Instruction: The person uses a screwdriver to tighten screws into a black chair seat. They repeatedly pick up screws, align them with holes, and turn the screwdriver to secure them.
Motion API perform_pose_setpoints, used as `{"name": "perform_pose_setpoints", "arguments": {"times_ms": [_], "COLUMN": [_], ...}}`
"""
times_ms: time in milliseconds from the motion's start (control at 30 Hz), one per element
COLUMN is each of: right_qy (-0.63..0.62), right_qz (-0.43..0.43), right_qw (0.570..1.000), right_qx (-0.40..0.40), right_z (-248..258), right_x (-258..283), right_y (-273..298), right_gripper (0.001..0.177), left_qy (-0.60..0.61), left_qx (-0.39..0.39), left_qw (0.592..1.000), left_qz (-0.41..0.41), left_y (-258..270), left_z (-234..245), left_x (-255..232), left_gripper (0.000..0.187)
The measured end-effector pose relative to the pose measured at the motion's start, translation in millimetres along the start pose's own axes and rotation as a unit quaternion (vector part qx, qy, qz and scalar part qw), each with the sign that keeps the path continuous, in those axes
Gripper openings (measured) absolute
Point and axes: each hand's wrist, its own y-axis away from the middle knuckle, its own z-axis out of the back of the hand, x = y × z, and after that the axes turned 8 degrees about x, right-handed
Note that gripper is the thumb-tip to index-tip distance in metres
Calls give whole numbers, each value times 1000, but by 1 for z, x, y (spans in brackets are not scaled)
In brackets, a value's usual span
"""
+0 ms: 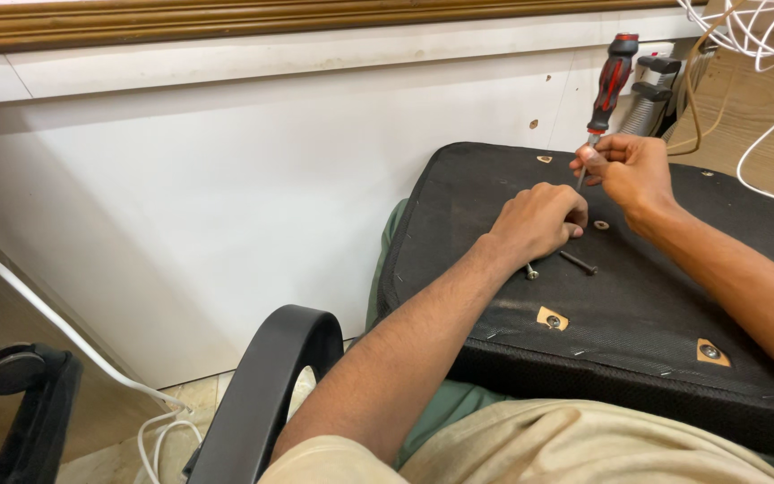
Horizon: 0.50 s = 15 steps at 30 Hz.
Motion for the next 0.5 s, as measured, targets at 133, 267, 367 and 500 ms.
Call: {"name": "perform_pose_setpoints", "arguments": {"times_ms": [133,267,367,500], "right_qy": [12,-7,-45,-94], "right_qz": [4,-14,-24,-14], "right_qw": [1000,1000,999,995], "right_qx": [6,3,-7,-27], "right_z": [-7,-17,-25,-38], "right_x": [-3,-7,-7,-5], "right_y": [-10,-17,-23,-31], "right_gripper": [16,14,13,13], "left_qy": [56,119,143,177], "left_qx": [-85,-175,-217,-220], "left_qw": [993,971,954,941], "left_qz": [56,108,153,188], "left_y": [-1,-13,-24,-36], "left_z": [7,18,25,24], "left_x": [6,28,53,83], "left_gripper": [13,14,13,11]}}
